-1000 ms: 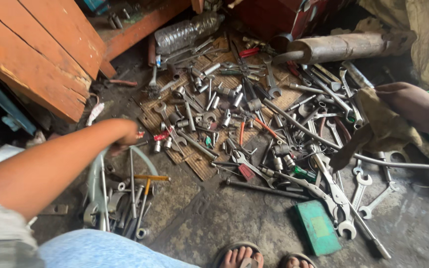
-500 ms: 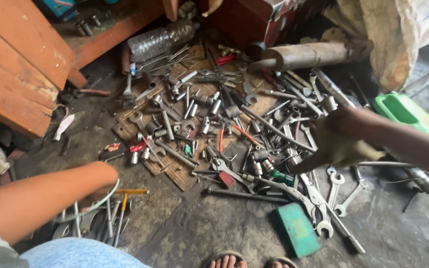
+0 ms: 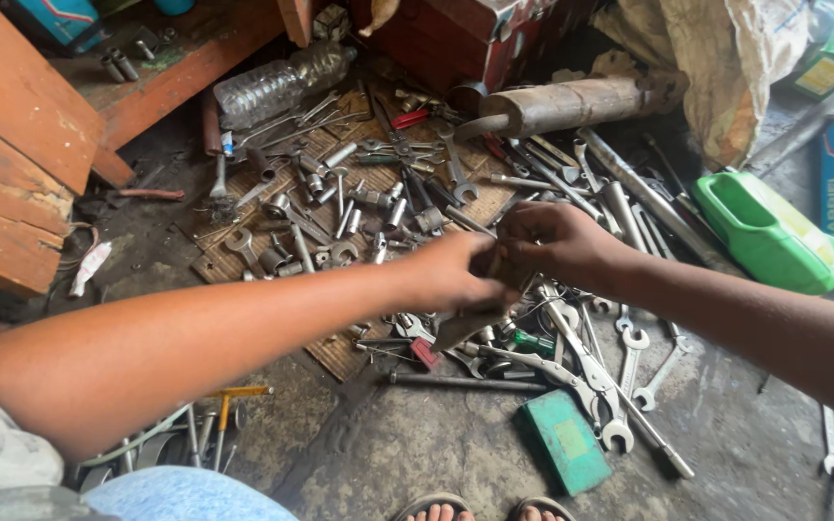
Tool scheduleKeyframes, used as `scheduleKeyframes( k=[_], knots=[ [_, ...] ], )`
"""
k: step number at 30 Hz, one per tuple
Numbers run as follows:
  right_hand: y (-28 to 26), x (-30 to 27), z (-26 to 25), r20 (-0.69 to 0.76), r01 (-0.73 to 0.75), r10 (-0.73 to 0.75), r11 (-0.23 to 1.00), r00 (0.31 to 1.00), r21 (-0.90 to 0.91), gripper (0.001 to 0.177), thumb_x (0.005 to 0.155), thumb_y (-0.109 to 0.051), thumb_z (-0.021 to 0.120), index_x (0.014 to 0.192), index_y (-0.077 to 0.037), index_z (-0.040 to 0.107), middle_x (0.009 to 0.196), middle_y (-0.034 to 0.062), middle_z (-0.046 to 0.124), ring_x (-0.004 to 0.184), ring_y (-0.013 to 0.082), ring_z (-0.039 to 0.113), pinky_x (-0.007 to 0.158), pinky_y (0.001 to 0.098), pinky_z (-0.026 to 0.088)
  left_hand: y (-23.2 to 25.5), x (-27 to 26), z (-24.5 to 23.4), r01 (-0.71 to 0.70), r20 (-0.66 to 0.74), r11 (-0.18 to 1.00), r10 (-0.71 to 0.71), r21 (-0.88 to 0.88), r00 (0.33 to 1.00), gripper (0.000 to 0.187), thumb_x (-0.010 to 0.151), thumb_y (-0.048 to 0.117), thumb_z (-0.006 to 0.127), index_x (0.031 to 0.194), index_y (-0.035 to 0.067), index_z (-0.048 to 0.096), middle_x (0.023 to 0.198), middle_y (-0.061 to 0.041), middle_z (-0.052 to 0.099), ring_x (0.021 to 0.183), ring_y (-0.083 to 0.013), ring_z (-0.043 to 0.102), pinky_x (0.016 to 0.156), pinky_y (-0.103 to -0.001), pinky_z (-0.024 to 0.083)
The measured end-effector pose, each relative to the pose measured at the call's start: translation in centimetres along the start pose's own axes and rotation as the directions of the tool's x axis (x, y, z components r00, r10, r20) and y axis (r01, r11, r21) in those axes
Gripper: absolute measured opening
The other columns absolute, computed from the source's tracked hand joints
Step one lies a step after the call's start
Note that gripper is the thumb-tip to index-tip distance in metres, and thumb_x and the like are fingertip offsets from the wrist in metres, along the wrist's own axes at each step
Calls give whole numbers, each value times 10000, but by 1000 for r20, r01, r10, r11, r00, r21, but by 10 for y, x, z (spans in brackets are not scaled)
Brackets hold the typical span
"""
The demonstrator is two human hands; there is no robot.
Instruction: The person sits on the floor and wipes various metal tools with a cloth. They pick up a flexible hose and wipe it, then handle a pair of pliers, wiping the jaws and handles before placing them back among the scattered tools.
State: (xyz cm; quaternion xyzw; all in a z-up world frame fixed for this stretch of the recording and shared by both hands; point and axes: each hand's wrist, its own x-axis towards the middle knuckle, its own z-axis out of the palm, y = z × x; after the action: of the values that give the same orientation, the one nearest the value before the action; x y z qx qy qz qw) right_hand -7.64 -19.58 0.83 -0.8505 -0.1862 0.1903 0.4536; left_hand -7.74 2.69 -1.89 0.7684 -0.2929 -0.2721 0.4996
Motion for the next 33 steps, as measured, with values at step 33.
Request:
scheduleKeyframes(
  k=[33],
  knots=[
    [-30,17,-5,-133,320,-474,750,871,-579,336,791,-184,839,900,-11,573,901,108,608,854,222,591,741,368,494,55,-14,-61,349,-537,818,-59,457,842,181,967,235,627,946,140,780,965,-127,766,896,-315,740,786,-420,530]
  ],
)
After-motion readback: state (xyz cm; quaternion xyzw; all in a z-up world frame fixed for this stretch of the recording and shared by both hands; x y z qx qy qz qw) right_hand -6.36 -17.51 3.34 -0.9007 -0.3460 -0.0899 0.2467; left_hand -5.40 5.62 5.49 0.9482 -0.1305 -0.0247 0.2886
